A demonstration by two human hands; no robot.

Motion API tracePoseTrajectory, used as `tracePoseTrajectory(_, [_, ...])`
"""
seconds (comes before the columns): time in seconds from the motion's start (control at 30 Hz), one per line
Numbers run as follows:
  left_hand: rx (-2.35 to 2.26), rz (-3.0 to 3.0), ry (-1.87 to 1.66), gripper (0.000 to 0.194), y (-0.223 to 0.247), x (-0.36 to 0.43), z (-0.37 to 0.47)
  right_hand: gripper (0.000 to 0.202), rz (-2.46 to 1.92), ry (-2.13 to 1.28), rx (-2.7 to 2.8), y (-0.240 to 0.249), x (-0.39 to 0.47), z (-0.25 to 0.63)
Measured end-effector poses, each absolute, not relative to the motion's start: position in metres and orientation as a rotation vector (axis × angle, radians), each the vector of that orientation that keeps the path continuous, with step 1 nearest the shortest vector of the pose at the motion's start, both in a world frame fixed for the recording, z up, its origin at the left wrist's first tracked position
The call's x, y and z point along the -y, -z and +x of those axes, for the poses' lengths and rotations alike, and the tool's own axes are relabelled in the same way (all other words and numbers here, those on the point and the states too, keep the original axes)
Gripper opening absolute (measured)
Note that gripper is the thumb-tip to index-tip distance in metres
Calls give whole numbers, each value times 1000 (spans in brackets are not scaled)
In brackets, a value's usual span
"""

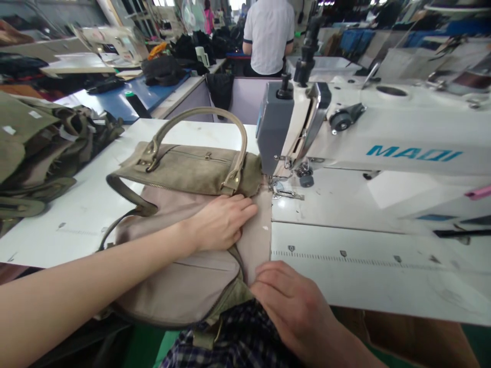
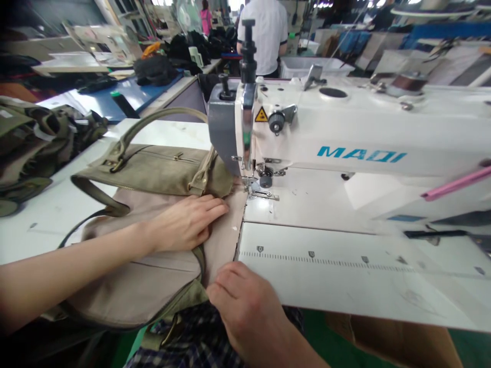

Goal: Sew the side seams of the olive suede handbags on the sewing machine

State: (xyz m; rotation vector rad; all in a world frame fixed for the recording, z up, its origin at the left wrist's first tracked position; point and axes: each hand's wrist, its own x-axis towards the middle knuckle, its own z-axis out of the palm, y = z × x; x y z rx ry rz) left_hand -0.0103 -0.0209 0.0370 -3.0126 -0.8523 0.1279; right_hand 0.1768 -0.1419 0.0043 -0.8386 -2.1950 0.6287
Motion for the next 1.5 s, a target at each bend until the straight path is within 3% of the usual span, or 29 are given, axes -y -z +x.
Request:
tracePoseTrajectory(0.1, [955,-3037,-108,59,-34,27,-11,25,-728,-718,2228,-6,138,190])
tracePoseTrajectory(0.6, [674,-3043,-240,54,-32,-29,-9,21,-813,-675,2201,16,88,207])
tracePoseTrajectory(0.73, [861,-3032,-158,36,-43,-2,-12,39,-881,-712,2163,16,89,204])
tracePoseTrajectory(0.87, [968,-3010,31,78,-43,53,-22,42,-857,-735,2134,15,94,201])
tracePoseTrajectory(1.07, [985,-2964,140,87,-28,84,-34,38,-942,-545,2066,21,92,199])
tracePoseTrajectory(1.27, [1111,-2974,280,62,-14,88,-33,29,-923,-196,2276,19,73,203])
tracePoseTrajectory(1.5, [1170,-2920,284,60,-9,87,-28,31,-1007,-40,2275,20,73,195])
